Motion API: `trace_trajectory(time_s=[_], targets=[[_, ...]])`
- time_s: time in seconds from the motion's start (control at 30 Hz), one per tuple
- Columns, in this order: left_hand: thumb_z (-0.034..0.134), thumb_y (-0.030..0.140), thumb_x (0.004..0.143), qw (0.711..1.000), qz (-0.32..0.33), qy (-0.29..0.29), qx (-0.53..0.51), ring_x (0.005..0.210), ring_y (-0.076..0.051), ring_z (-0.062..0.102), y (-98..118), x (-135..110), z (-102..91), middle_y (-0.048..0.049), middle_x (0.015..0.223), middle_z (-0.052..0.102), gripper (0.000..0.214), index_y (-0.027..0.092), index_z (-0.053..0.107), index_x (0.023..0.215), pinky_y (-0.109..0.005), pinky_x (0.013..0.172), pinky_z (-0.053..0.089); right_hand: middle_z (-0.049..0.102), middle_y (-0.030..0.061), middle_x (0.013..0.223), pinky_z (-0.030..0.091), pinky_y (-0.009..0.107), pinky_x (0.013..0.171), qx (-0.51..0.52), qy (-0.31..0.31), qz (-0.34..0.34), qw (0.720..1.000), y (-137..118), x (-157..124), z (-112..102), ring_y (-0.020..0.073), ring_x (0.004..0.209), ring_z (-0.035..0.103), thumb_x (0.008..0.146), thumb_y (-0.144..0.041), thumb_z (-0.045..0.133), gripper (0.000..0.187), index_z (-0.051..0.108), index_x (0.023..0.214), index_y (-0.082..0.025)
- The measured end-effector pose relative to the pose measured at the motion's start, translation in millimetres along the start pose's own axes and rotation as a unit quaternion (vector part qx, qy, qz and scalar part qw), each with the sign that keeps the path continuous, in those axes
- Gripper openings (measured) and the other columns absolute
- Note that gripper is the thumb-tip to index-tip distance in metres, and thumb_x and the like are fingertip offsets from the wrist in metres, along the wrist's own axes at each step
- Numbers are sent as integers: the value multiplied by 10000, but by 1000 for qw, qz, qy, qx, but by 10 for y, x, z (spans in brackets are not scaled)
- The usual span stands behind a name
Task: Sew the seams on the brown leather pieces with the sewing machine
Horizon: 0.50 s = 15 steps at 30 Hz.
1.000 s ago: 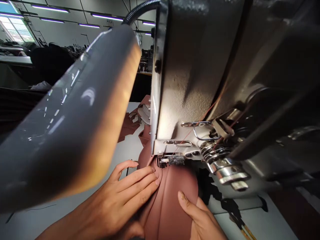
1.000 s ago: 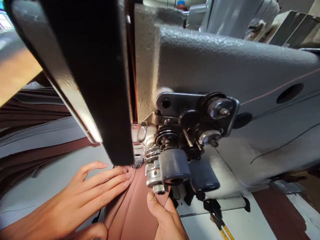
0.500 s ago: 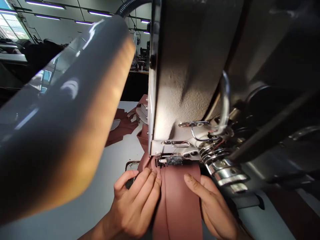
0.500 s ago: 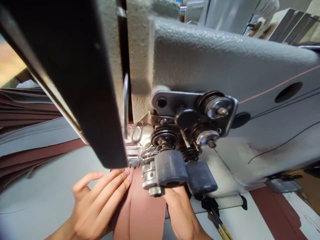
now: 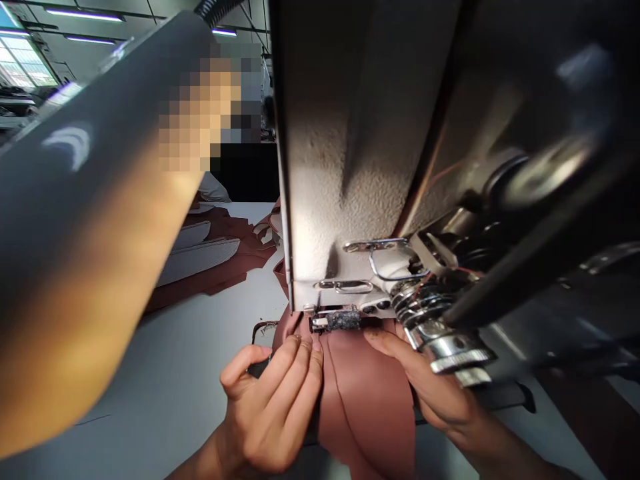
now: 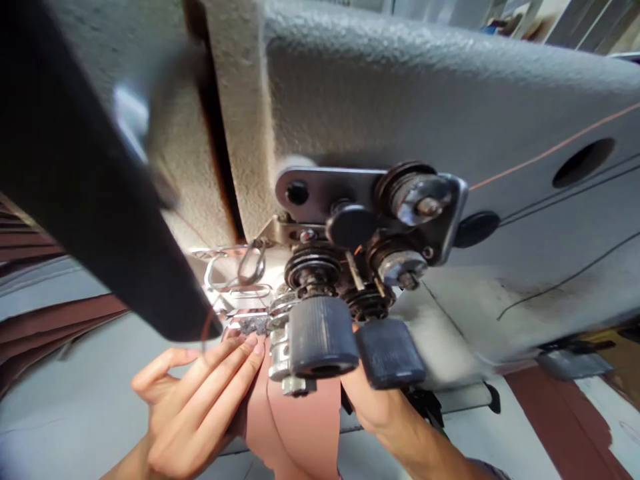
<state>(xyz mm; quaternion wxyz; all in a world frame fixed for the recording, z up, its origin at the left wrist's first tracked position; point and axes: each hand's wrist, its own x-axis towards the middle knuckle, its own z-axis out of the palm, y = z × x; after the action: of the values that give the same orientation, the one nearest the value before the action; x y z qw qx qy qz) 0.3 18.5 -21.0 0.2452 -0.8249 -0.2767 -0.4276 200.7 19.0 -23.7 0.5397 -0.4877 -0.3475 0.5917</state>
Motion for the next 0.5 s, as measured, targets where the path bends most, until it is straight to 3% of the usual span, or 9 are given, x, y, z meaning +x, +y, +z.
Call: trace_trajectory(time_s=[0.1,0.2,0.33,0.5], targets=[[398,47,919,1000,-7,13,-13,880,-176,672,9,-10,-26,-84,869,732,260,71,656,899,-334,726,350,668,45,929,403,391,963,-34,-26,5,999,-32,52,15,206,951,574,698,-335,728,229,664,848,-174],[422,37,905,1000,0,-5,-8,853,-170,677,17,-2,-63,-84,871,732,235,60,657,908,-326,731,349,674,57,861,426,395,929,-20,-56,24,998,-73,89,32,230,961,569,609,-375,771,275,672,758,-166],[436,53,912,1000,0,4,9,829,-194,688,28,30,-71,-103,868,730,224,48,659,898,-330,725,336,662,28,719,427,379,930,44,-21,16,999,-97,166,64,225,917,570,438,-369,825,298,595,534,-207],[441,64,910,1000,7,9,25,811,-200,691,48,47,-26,-110,839,730,219,51,657,882,-346,756,328,621,20,610,435,411,906,75,-33,45,996,-31,266,32,227,843,587,430,-402,799,305,572,498,-209]])
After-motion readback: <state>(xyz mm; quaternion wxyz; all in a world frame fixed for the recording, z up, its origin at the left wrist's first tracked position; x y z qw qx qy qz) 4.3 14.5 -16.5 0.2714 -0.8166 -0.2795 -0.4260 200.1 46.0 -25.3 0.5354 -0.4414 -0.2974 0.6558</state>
